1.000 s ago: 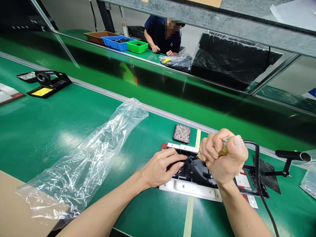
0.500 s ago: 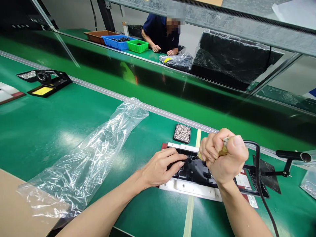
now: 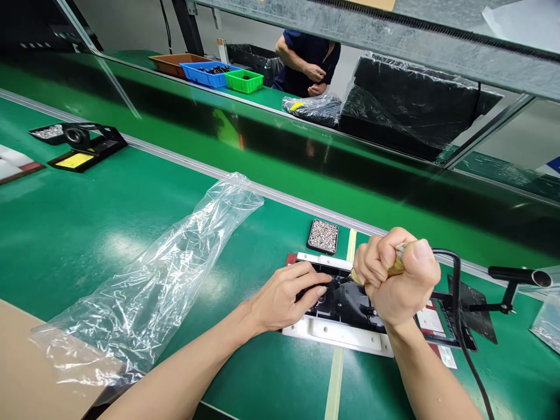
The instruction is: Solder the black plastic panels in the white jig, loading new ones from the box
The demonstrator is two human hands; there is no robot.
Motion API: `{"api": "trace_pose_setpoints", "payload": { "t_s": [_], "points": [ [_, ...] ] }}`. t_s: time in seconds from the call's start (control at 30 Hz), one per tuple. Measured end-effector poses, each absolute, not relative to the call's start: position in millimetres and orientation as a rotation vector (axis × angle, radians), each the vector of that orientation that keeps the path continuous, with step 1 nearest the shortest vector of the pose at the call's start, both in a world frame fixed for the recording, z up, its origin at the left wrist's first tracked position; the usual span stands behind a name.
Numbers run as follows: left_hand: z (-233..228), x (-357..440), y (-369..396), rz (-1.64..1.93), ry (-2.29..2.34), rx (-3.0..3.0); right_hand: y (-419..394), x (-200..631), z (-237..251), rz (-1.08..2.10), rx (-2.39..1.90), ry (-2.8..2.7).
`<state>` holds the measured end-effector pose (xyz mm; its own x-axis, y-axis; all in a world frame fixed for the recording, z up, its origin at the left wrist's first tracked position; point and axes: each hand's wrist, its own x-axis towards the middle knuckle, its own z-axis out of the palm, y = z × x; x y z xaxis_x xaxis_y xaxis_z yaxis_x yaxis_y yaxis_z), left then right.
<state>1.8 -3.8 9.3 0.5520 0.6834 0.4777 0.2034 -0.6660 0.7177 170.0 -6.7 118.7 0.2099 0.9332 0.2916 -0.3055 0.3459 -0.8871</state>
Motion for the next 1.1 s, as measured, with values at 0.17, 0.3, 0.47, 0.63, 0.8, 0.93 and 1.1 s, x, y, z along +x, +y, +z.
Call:
{"api": "trace_pose_setpoints", "payload": {
  "t_s": [0.17, 0.3, 0.47, 0.63, 0.8, 0.93, 1.1],
  "points": [
    [8.5, 1.8, -3.7, 1.038, 0.704, 2.175, -6.6, 170.2, 118.9, 1.001, -0.797, -0.994],
    [7.9, 1.9, -3.6, 1.043, 0.700, 2.170, -6.9, 169.9, 119.4, 1.001, -0.802, -0.986],
    [8.2, 1.7, -3.5, 1.040, 0.705, 2.177, -7.1, 169.5, 120.1, 1.004, -0.806, -0.968],
    [9.1, 1.6, -3.6, 1.036, 0.712, 2.190, -7.5, 169.3, 120.3, 1.000, -0.807, -0.964],
    [9.1, 1.8, -3.5, 1.037, 0.713, 2.193, -7.8, 169.8, 120.2, 1.001, -0.805, -0.973],
    [9.8, 1.8, -3.4, 1.042, 0.710, 2.192, -7.6, 169.9, 120.5, 1.005, -0.807, -0.951],
    [10.2, 1.8, -3.6, 1.038, 0.710, 2.187, -7.6, 170.3, 120.4, 1.000, -0.809, -0.958]
  ]
}}
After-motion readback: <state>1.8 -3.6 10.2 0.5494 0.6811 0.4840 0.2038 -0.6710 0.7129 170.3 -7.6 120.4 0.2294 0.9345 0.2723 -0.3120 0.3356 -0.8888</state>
